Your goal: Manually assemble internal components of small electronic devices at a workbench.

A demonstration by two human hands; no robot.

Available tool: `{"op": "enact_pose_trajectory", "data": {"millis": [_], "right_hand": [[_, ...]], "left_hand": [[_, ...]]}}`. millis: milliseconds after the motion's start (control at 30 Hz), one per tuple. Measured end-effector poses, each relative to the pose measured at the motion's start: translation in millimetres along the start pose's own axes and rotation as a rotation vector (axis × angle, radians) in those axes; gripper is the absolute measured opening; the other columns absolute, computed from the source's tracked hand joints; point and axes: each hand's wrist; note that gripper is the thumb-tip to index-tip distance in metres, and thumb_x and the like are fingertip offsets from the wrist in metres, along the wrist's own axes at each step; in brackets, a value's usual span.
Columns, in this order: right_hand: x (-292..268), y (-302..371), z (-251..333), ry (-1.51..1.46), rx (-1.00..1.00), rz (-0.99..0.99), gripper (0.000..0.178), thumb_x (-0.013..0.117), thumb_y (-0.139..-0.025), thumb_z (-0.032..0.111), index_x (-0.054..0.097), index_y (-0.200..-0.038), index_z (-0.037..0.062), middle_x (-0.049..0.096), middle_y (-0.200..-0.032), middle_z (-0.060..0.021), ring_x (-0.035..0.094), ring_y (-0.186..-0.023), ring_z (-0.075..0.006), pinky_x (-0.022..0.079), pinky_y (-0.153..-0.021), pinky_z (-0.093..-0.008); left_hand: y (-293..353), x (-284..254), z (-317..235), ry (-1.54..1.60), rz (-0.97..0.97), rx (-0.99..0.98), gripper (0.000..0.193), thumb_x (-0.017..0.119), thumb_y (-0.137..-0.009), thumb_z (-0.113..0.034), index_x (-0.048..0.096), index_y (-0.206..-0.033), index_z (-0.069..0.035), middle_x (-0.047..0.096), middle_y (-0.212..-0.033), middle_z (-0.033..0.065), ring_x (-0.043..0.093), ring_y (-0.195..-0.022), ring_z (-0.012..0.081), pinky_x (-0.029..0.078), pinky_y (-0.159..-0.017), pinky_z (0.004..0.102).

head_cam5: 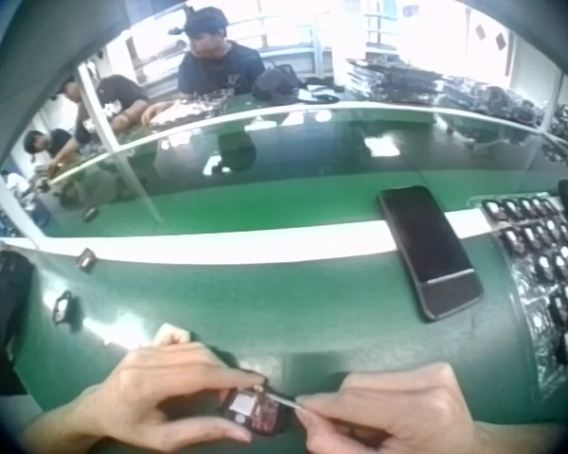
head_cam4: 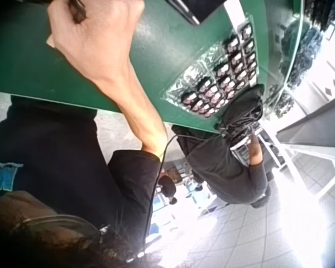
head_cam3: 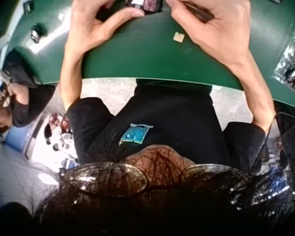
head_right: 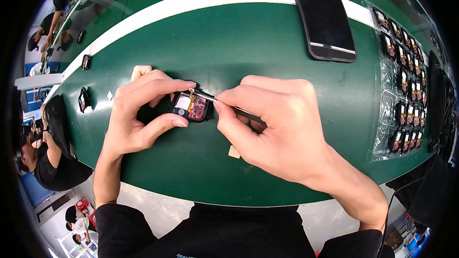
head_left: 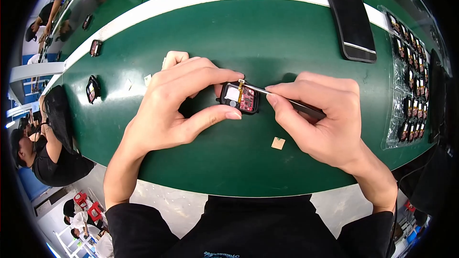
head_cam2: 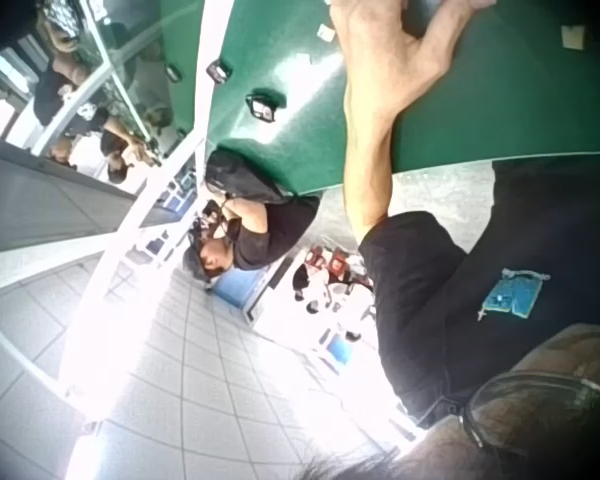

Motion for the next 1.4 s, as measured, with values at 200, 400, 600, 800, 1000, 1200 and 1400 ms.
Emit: {"op": "enact_pose_trajectory", "data": {"millis": [200, 400, 600, 800, 1000, 1200, 1400], "right_hand": [[-1.1, 2.0, 3.4, -0.008, 0.010, -0.029, 0.006, 0.081, -0.089, -0.004, 0.081, -0.094, -0.0032, 0.067, -0.068, -0.0069, 0.060, -0.050, -0.0122, 0.042, -0.043, -0.0287], [0.2, 4.4, -0.9, 0.244, -0.204, -0.109, 0.018, 0.087, -0.083, -0.003, 0.083, -0.100, -0.0007, 0.067, -0.072, -0.0043, 0.063, -0.051, -0.0148, 0.045, -0.044, -0.0297], [6.3, 5.1, -5.0, 0.290, -0.275, -0.135, 0.023, 0.088, -0.081, -0.001, 0.083, -0.102, 0.0009, 0.065, -0.077, -0.0016, 0.062, -0.054, -0.0154, 0.046, -0.045, -0.0307], [5.8, 3.5, -4.0, 0.288, -0.286, -0.125, 0.020, 0.087, -0.083, -0.003, 0.082, -0.103, -0.0003, 0.066, -0.077, -0.0026, 0.061, -0.053, -0.0157, 0.046, -0.045, -0.0315], [-1.7, 1.4, -1.1, -0.021, -0.057, -0.021, 0.007, 0.082, -0.091, -0.005, 0.082, -0.099, -0.0042, 0.067, -0.070, -0.0046, 0.059, -0.050, -0.0113, 0.041, -0.045, -0.0281], [-1.3, 1.8, -1.6, -0.060, -0.037, -0.013, 0.006, 0.081, -0.092, -0.005, 0.083, -0.097, -0.0036, 0.067, -0.069, -0.0039, 0.059, -0.052, -0.0092, 0.040, -0.046, -0.0264], [-3.1, 1.7, -1.0, -0.059, -0.028, 0.004, 0.005, 0.081, -0.092, -0.006, 0.082, -0.096, -0.0034, 0.068, -0.070, -0.0039, 0.059, -0.052, -0.0091, 0.040, -0.046, -0.0266]], "left_hand": [[-3.1, -4.4, -9.2, 0.018, 0.013, -0.055, 0.050, 0.098, -0.080, -0.028, 0.081, -0.123, -0.008, 0.070, -0.083, 0.0021, 0.052, -0.069, 0.0180, 0.038, -0.079, 0.0335], [-4.0, -3.0, -8.5, 0.029, 0.001, -0.042, 0.049, 0.098, -0.080, -0.028, 0.080, -0.121, -0.009, 0.069, -0.083, 0.0004, 0.048, -0.067, 0.0162, 0.036, -0.078, 0.0328], [-4.2, -3.2, -7.5, 0.029, 0.013, -0.046, 0.047, 0.098, -0.081, -0.029, 0.080, -0.120, -0.009, 0.068, -0.082, 0.0004, 0.049, -0.067, 0.0165, 0.036, -0.078, 0.0332], [-1.1, -2.2, -3.8, 0.026, 0.011, -0.040, 0.056, 0.098, -0.074, -0.032, 0.081, -0.122, -0.007, 0.051, -0.074, 0.0009, 0.040, -0.070, 0.0175, 0.033, -0.076, 0.0353], [1.3, -7.2, 8.1, 0.183, 0.069, -0.040, 0.062, 0.097, -0.076, -0.039, 0.082, -0.122, -0.001, 0.059, -0.078, 0.0023, 0.042, -0.072, 0.0162, 0.031, -0.077, 0.0350], [0.7, -10.3, 9.5, 0.203, 0.094, -0.024, 0.063, 0.097, -0.077, -0.040, 0.082, -0.123, 0.001, 0.069, -0.086, 0.0051, 0.046, -0.073, 0.0166, 0.034, -0.077, 0.0345], [-1.2, -9.4, 9.6, 0.170, 0.105, 0.014, 0.061, 0.095, -0.079, -0.040, 0.082, -0.123, -0.001, 0.075, -0.092, 0.0067, 0.051, -0.074, 0.0177, 0.037, -0.077, 0.0347]]}}
Point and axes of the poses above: each hand's wrist, its own y-axis away from the middle knuckle, its own x-axis out of the palm, z = x × y
